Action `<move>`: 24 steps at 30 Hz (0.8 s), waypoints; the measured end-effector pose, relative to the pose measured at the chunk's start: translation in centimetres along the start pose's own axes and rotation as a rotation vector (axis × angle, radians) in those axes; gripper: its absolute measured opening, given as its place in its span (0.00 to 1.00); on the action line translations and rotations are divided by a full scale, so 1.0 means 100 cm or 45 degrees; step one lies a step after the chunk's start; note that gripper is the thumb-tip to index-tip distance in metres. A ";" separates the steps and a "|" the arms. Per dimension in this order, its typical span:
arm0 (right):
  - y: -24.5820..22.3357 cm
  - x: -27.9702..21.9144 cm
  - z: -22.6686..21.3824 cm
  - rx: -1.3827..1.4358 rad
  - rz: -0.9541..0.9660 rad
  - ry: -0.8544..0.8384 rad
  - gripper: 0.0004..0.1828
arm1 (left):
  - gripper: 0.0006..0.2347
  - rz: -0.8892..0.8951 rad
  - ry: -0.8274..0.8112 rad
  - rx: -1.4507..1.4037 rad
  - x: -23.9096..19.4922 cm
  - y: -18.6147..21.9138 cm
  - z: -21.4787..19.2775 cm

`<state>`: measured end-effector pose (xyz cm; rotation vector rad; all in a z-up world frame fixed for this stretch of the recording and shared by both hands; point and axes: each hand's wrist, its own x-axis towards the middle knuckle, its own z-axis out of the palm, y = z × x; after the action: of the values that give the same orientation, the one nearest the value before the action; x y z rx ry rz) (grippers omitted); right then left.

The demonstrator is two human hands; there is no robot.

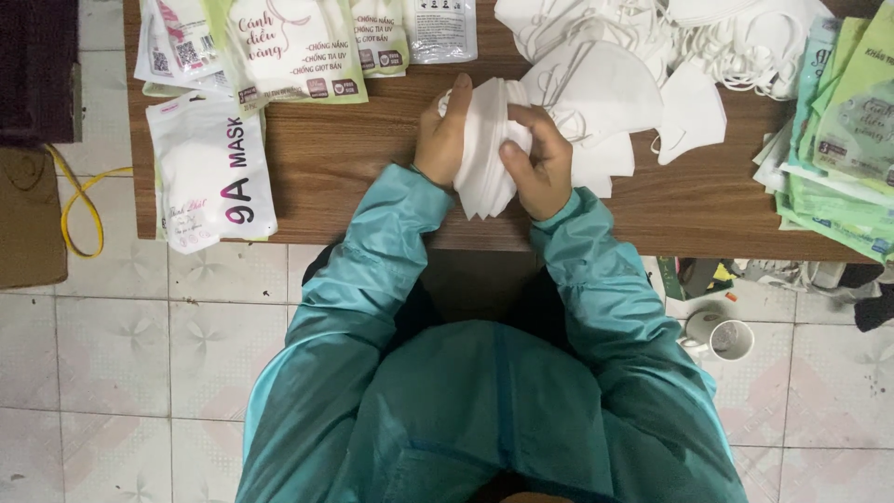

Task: Folding and stacking white face masks on a wooden table for packaging.

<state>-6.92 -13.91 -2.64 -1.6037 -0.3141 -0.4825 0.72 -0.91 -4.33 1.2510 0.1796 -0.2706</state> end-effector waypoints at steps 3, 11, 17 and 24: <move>0.000 -0.001 0.000 0.016 0.046 0.014 0.19 | 0.16 -0.074 0.037 0.059 -0.011 0.018 0.004; 0.013 -0.004 0.000 0.036 0.033 0.049 0.24 | 0.15 0.058 0.010 0.051 -0.001 0.001 -0.001; 0.004 -0.003 0.001 0.247 0.236 -0.039 0.40 | 0.17 0.357 0.070 0.458 0.000 0.009 -0.009; 0.016 -0.004 -0.007 0.334 0.392 -0.022 0.37 | 0.17 0.249 -0.043 0.621 0.001 0.019 -0.014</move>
<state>-6.61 -14.67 -4.17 -1.3699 -0.1322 -0.1820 1.37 0.92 -3.05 1.7336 -0.0436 -0.1693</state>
